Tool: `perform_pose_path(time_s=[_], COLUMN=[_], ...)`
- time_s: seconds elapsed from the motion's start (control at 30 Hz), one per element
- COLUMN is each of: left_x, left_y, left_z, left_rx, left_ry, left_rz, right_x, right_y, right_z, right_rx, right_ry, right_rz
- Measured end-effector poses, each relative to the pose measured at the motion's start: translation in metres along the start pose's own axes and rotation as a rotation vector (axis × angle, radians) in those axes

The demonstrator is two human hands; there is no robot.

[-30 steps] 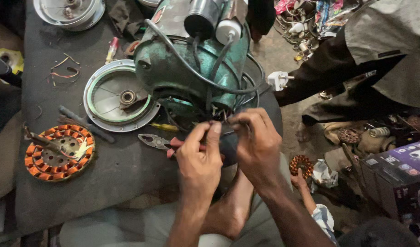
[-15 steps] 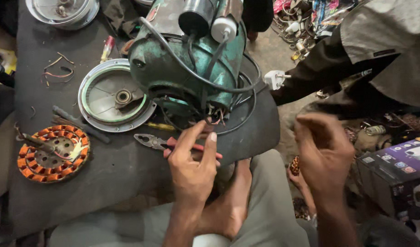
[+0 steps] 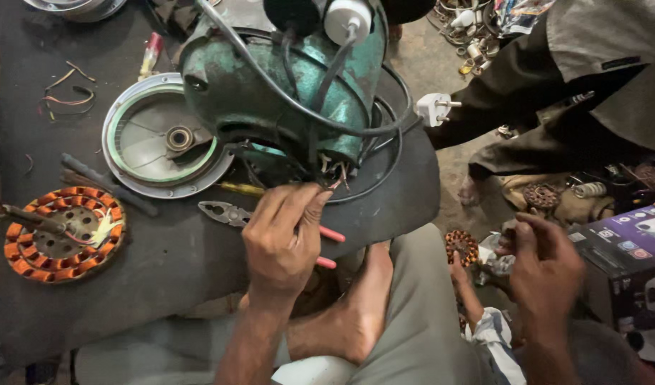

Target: The person repairs an electric motor by stripping wire insulation, twisting wires together, and wrapping the connections with electrical tape. The person uses pliers to strip the wires and hands to twist and tape them.

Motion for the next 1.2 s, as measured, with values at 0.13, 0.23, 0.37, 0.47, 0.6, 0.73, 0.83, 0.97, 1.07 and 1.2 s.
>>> perform_pose_path(time_s=[0.13, 0.23, 0.37, 0.47, 0.6, 0.73, 0.83, 0.97, 1.07, 1.2], left_x=[-0.004, -0.011, -0.014, -0.023, -0.032, -0.014, -0.006, 0.001, 0.001, -0.002], left_y=[0.001, 0.004, 0.011, 0.012, 0.011, 0.013, 0.010, 0.000, 0.001, 0.009], left_z=[-0.006, -0.014, -0.033, -0.048, -0.046, -0.021, 0.004, 0.017, 0.012, -0.001], left_rx=[0.371, 0.803, 1.012, 1.273, 1.488, 1.237, 0.913, 0.174, -0.035, 0.032], left_ry=[0.383, 0.862, 1.087, 1.522, 2.087, 1.187, 0.497, 0.082, -0.024, 0.015], left_rz=[-0.136, -0.245, -0.273, -0.371, -0.596, -0.337, -0.237, 0.020, 0.038, -0.068], right_x=[-0.017, -0.024, -0.022, -0.023, -0.027, -0.030, -0.031, -0.038, -0.040, -0.037], right_y=[-0.007, -0.016, -0.021, -0.020, -0.011, -0.003, 0.007, 0.023, 0.033, 0.042], right_z=[-0.019, -0.024, -0.021, -0.024, -0.035, -0.053, -0.066, -0.084, -0.093, -0.106], right_rx=[0.130, 0.183, 0.255, 0.534, 0.603, 0.556, 0.552, 0.576, 0.542, 0.418], right_ry=[0.001, -0.035, 0.003, 0.781, 0.509, 0.411, 0.398, 0.368, 0.363, 0.263], right_rz=[0.013, -0.016, -0.104, -0.252, -0.186, -0.163, -0.163, -0.195, -0.227, -0.252])
Point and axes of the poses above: each hand's wrist, its own y-axis away from the middle knuckle, its own x-axis out of the back of the hand, z = x × y, the point moved 1 cm from there along -y, towards the middle knuckle, and after that the axes turned 6 degrees about x, right-handed, at the moved point
